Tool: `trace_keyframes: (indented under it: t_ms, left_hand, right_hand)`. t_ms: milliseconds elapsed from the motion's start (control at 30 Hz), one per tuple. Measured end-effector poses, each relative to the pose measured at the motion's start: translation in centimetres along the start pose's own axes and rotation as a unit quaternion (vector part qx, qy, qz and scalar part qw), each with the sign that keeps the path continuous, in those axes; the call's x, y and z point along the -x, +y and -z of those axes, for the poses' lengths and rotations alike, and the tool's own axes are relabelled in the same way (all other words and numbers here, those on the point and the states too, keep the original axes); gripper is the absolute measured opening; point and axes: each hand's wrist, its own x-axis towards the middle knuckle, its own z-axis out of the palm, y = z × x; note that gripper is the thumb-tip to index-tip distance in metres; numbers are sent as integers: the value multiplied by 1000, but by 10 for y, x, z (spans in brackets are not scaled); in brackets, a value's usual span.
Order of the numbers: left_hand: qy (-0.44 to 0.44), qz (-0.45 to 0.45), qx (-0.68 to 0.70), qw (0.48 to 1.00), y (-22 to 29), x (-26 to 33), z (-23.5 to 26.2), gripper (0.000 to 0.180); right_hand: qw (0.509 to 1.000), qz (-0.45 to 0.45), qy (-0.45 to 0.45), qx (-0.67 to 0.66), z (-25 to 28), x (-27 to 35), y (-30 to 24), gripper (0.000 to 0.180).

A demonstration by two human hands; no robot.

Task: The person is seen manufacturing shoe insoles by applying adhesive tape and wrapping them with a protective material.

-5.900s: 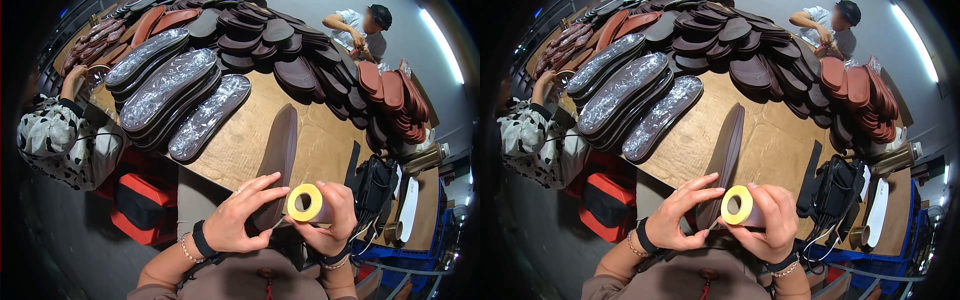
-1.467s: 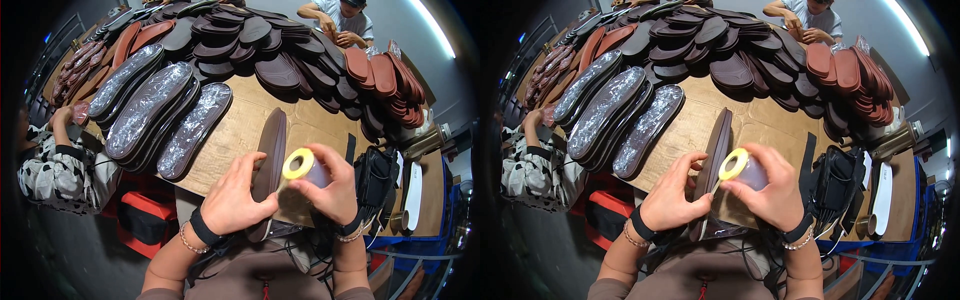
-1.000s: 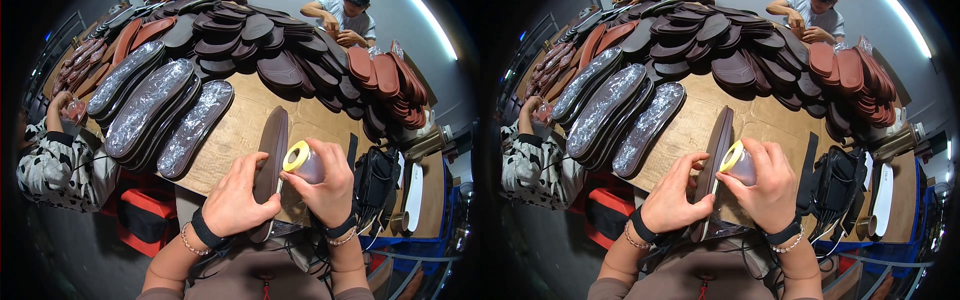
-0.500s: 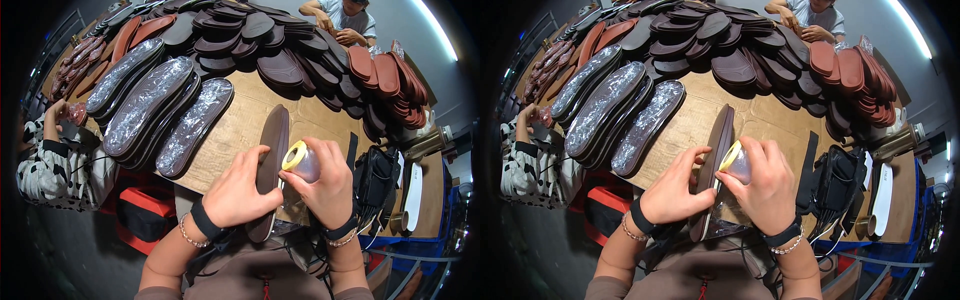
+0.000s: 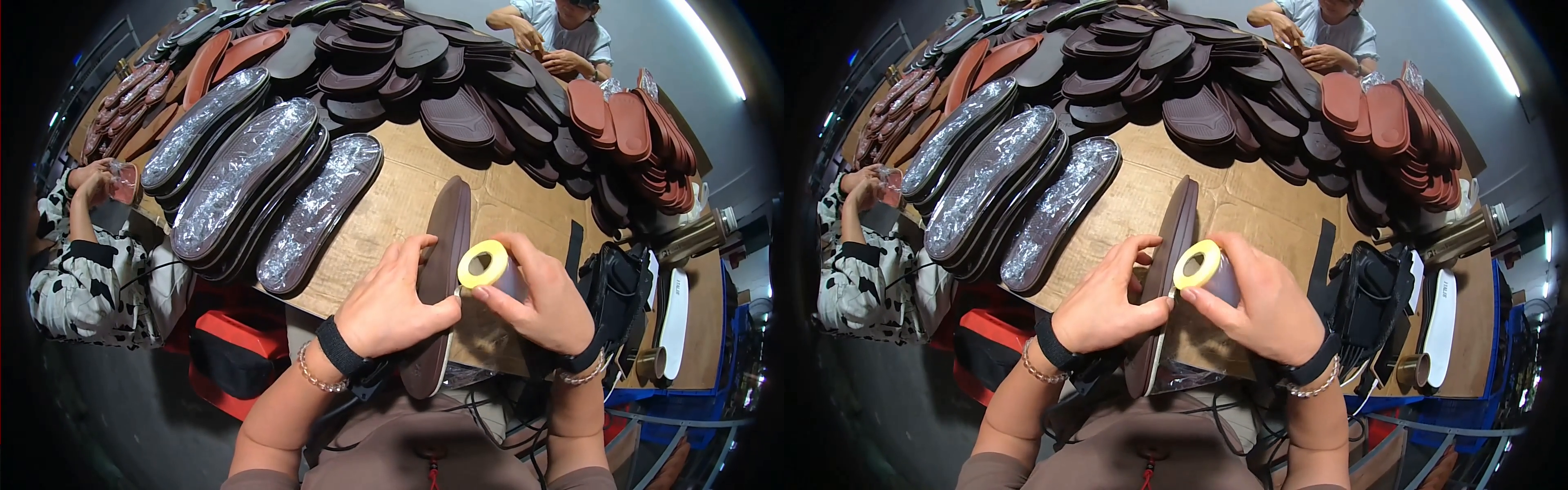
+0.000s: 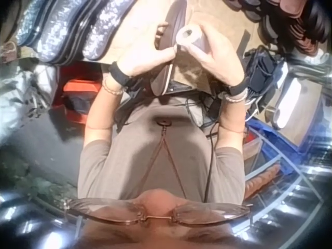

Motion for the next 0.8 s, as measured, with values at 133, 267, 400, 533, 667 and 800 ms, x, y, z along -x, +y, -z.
trace_keyframes:
  t_ms: [133, 267, 400, 533, 667, 800]
  left_hand:
    - [-2, -4, 6, 1000, -1, 0, 0, 84]
    - [22, -14, -17, 1000, -2, 3, -5, 80]
    - [29, -13, -39, 999, -1, 4, -8, 80]
    - [22, -11, -20, 1000, -1, 4, -6, 81]
    - [20, -7, -10, 1000, -2, 4, -6, 81]
    - [28, -13, -18, 999, -3, 4, -7, 80]
  right_hand:
    - [995, 45, 7, -85, 0, -6, 6, 57]
    - [990, 11, 129, -58, -6, -7, 6, 54]
    - [974, 44, 208, 77, -13, -12, 2, 55]
    - [967, 50, 220, 120, -20, -15, -2, 57]
    - [959, 51, 228, 160, -24, -14, -5, 59]
    - [958, 45, 227, 168, -24, -13, -8, 59]
